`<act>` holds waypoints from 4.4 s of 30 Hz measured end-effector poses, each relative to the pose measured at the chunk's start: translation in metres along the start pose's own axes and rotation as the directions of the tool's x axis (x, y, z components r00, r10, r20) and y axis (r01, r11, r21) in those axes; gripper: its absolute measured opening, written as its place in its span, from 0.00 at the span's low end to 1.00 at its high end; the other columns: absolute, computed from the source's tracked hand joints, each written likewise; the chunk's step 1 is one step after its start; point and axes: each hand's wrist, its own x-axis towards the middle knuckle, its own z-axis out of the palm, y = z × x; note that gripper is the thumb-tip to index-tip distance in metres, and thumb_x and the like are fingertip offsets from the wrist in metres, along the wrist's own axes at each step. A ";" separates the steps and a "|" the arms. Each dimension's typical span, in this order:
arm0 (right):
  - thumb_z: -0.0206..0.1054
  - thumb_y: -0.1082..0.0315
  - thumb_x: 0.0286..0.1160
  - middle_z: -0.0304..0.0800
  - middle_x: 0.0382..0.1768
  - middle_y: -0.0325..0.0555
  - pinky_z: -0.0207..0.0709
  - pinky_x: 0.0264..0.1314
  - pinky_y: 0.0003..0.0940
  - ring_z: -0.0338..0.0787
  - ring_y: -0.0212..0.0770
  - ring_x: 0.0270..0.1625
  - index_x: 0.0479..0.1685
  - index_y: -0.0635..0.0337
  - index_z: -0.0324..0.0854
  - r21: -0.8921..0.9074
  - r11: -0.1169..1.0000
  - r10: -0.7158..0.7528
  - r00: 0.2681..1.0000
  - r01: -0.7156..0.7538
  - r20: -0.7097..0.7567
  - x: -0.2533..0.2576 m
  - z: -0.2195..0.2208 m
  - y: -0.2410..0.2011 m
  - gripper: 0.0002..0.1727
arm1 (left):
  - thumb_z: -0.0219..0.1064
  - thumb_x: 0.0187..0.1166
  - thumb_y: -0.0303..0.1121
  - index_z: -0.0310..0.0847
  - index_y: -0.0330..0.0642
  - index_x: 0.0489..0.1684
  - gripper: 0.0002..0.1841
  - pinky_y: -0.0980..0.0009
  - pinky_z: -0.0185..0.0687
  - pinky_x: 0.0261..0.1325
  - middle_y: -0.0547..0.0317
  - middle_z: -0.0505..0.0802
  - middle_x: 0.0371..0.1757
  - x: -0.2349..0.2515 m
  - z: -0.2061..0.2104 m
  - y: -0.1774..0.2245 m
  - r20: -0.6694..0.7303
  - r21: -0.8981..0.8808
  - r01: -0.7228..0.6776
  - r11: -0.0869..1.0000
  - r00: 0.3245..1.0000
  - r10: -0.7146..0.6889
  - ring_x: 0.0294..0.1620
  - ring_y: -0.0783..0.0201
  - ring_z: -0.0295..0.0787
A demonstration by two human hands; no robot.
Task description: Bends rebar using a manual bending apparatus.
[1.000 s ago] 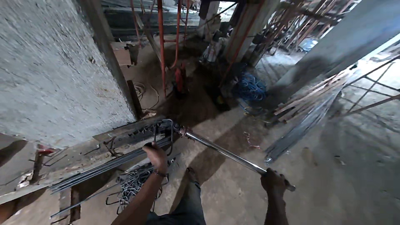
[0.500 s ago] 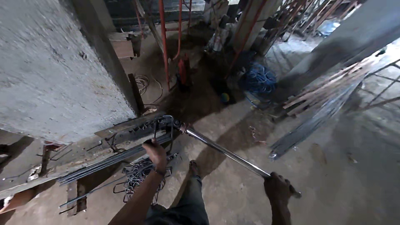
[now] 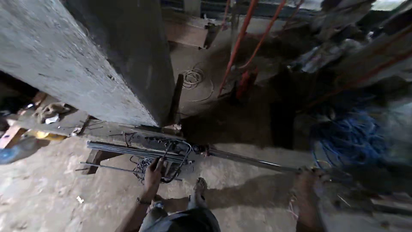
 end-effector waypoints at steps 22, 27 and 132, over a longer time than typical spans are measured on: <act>0.29 0.36 0.93 0.93 0.34 0.51 0.84 0.29 0.32 0.89 0.39 0.28 0.64 0.63 0.81 0.478 0.414 -0.565 0.193 -0.775 0.802 -0.217 -0.023 -0.309 0.43 | 0.60 0.89 0.48 0.88 0.56 0.60 0.15 0.80 0.81 0.58 0.79 0.92 0.45 -0.067 -0.015 0.024 -0.028 -0.189 -0.485 0.854 0.872 0.489 0.47 0.81 0.85; 0.42 0.51 0.95 0.90 0.33 0.48 0.84 0.25 0.27 0.87 0.35 0.25 0.54 0.62 0.83 0.368 0.237 -0.570 0.178 -0.899 0.802 -0.212 -0.035 -0.295 0.27 | 0.57 0.88 0.49 0.91 0.66 0.45 0.14 0.66 0.66 0.72 0.72 0.87 0.46 -0.034 -0.053 0.022 0.319 0.210 -0.829 0.518 0.559 0.766 0.59 0.71 0.78; 0.75 0.49 0.75 0.86 0.70 0.63 0.63 0.82 0.71 0.78 0.66 0.79 0.67 0.57 0.85 -0.209 0.962 0.224 0.943 -0.174 0.245 -0.278 0.004 0.073 0.28 | 0.59 0.87 0.50 0.93 0.46 0.49 0.20 0.38 0.53 0.85 0.50 0.96 0.49 -0.053 0.020 0.019 0.540 0.726 -0.566 0.391 0.821 0.186 0.61 0.50 0.90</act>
